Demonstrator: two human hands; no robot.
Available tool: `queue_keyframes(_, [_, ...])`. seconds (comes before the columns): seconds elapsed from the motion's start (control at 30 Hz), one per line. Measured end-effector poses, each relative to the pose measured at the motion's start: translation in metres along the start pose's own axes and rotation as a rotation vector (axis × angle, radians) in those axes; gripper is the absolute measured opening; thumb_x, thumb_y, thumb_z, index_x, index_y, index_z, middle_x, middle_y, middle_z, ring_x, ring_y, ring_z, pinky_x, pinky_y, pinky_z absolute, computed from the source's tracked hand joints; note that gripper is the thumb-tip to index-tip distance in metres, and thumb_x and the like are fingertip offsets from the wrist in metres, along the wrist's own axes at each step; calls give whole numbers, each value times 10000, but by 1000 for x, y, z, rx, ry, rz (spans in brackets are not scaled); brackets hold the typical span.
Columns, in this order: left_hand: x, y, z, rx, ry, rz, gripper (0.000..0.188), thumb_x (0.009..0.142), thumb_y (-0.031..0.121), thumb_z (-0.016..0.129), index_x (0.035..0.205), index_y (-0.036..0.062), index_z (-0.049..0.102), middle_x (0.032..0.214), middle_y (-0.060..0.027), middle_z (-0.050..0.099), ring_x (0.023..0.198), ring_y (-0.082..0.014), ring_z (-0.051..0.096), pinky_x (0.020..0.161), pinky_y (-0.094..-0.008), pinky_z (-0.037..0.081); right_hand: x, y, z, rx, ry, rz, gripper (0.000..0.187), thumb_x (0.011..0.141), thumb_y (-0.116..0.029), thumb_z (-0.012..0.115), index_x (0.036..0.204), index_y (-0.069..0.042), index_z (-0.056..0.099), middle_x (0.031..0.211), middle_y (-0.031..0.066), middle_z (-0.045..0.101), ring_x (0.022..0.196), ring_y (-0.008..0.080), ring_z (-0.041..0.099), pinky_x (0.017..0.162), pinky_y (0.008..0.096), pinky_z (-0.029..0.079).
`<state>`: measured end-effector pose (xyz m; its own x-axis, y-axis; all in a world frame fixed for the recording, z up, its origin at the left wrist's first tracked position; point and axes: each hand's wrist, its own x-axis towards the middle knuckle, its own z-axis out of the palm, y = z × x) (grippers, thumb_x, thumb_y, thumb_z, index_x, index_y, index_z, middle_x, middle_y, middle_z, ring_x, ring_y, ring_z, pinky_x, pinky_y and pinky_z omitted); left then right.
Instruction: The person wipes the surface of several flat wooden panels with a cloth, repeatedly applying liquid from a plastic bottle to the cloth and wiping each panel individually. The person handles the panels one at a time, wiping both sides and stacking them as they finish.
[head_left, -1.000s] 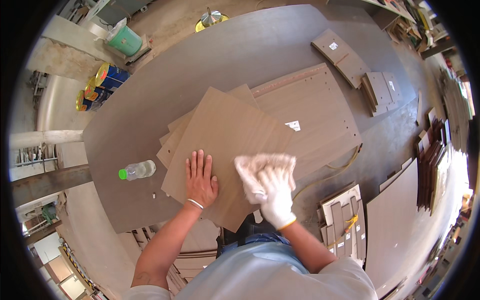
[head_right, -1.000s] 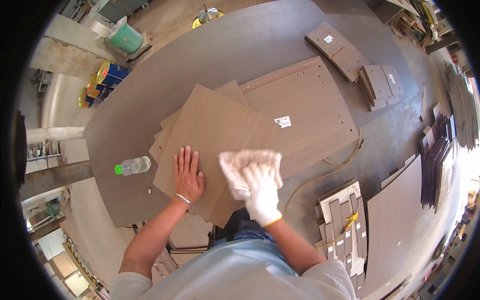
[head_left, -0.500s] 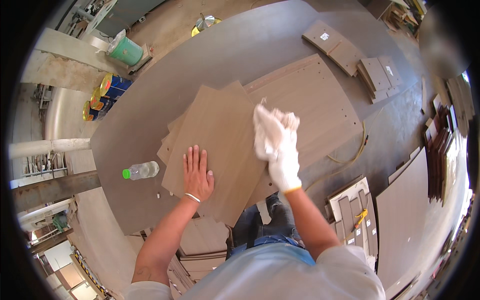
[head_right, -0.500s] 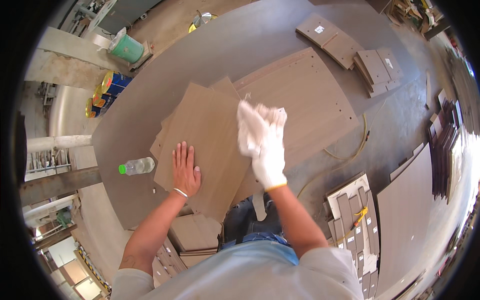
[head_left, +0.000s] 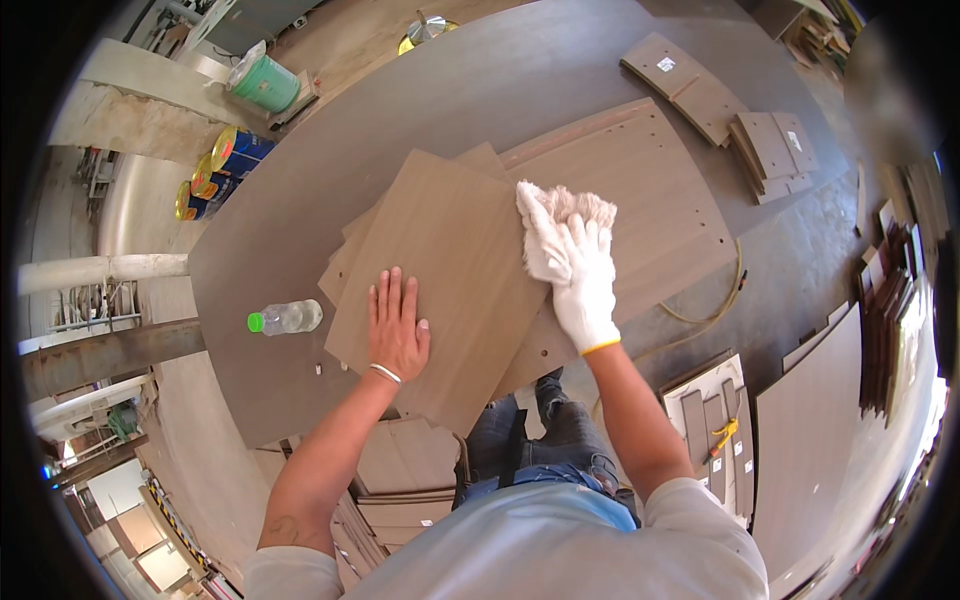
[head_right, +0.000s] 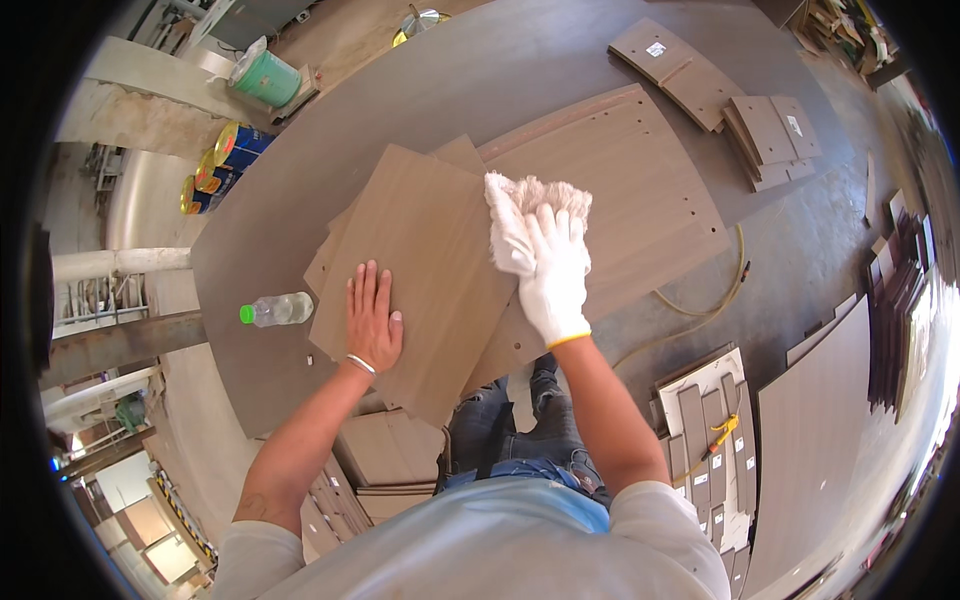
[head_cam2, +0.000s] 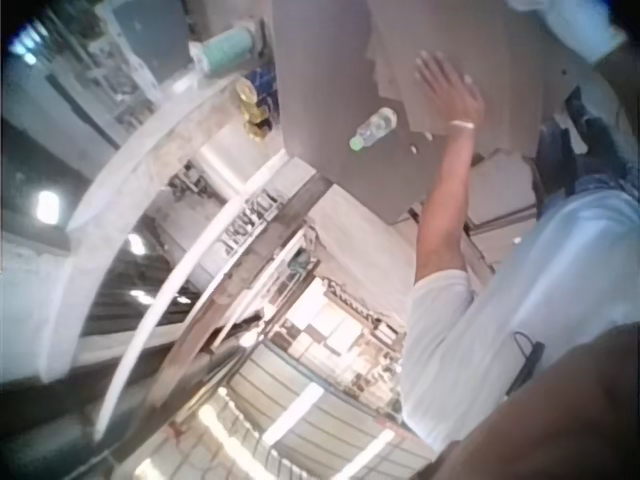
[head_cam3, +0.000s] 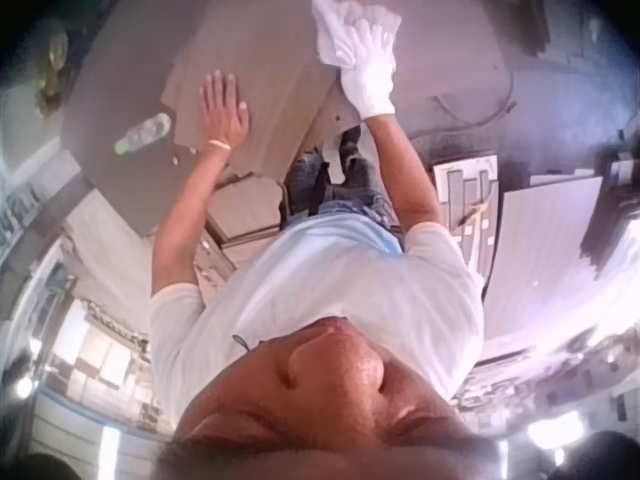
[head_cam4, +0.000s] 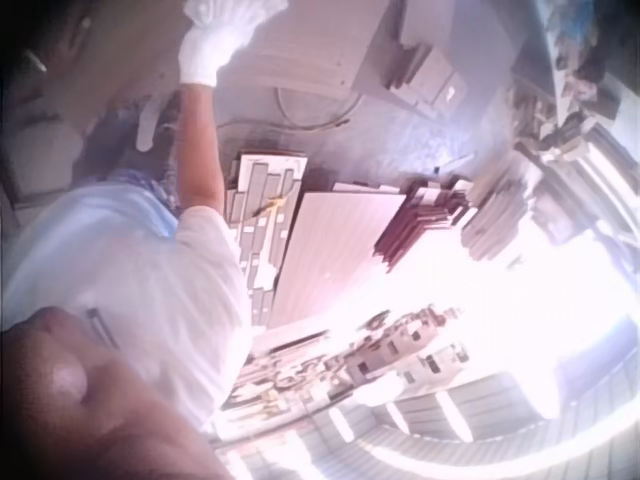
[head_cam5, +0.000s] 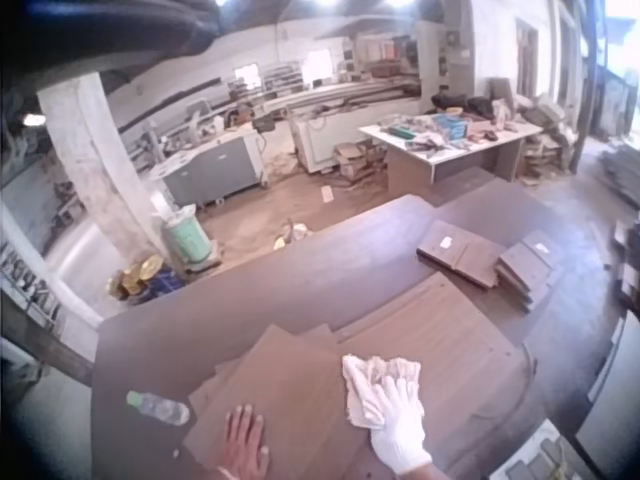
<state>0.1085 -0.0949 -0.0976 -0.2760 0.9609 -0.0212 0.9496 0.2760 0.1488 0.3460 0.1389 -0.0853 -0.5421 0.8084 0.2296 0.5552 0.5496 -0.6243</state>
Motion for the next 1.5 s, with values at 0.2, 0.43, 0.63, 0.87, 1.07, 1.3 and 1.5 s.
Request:
queue_keyframes(0.2, [-5,-6,2,-32,45,37,750,972,206,482,1667,-16,305,1758,-264,228,1638,-455,182,1329,-605,107,-104,-50,-8,102,-282,-369,529,765,-151,664,1272,-3,706,1339,169,655,1314,401,558,1197,545,370])
queue_keyframes(0.43, [-7,-4,7,0,49,-20,759,967,210,516,1659,-21,310,1757,-275,214,1638,-463,168,1329,-608,109,-16,10,-8,163,-204,-358,377,856,-86,622,1222,-63,706,1255,161,681,1274,403,592,1099,499,468])
queue_keyframes(0.63, [3,2,1,16,14,-40,750,978,220,515,1660,-15,310,1760,-266,212,1642,-449,164,1334,-592,115,64,117,-31,901,-73,714,213,964,-163,634,996,16,745,764,96,691,737,183,720,655,307,582])
queue_keyframes(0.87, [-4,3,4,13,25,-67,745,987,242,519,1661,-1,314,1757,-248,228,1643,-432,168,1341,-583,115,-78,-55,-13,444,-285,-541,328,885,-205,670,1173,-62,733,1189,157,697,1252,418,626,1113,560,483])
queue_keyframes(1.07, [-4,3,3,2,13,-56,714,1000,273,513,1640,-3,357,1751,-250,243,1642,-428,178,1343,-576,118,-146,-90,34,388,-429,-725,356,786,-224,702,1122,-108,708,1126,101,671,1147,324,634,1091,508,493])
queue_keyframes(1.3, [0,4,-7,4,25,-44,695,1010,301,520,1623,-4,396,1745,-247,269,1645,-411,182,1347,-566,115,60,30,22,-280,-101,-444,453,958,-187,629,1395,-71,657,1447,141,644,1388,396,540,1203,539,377])
queue_keyframes(1.5, [-6,4,-4,-19,40,-47,672,1035,343,514,1626,37,418,1749,-224,277,1650,-388,183,1350,-555,119,137,-67,103,-356,-344,42,606,969,-267,700,1536,-94,578,1587,157,559,1507,345,466,1198,489,405])
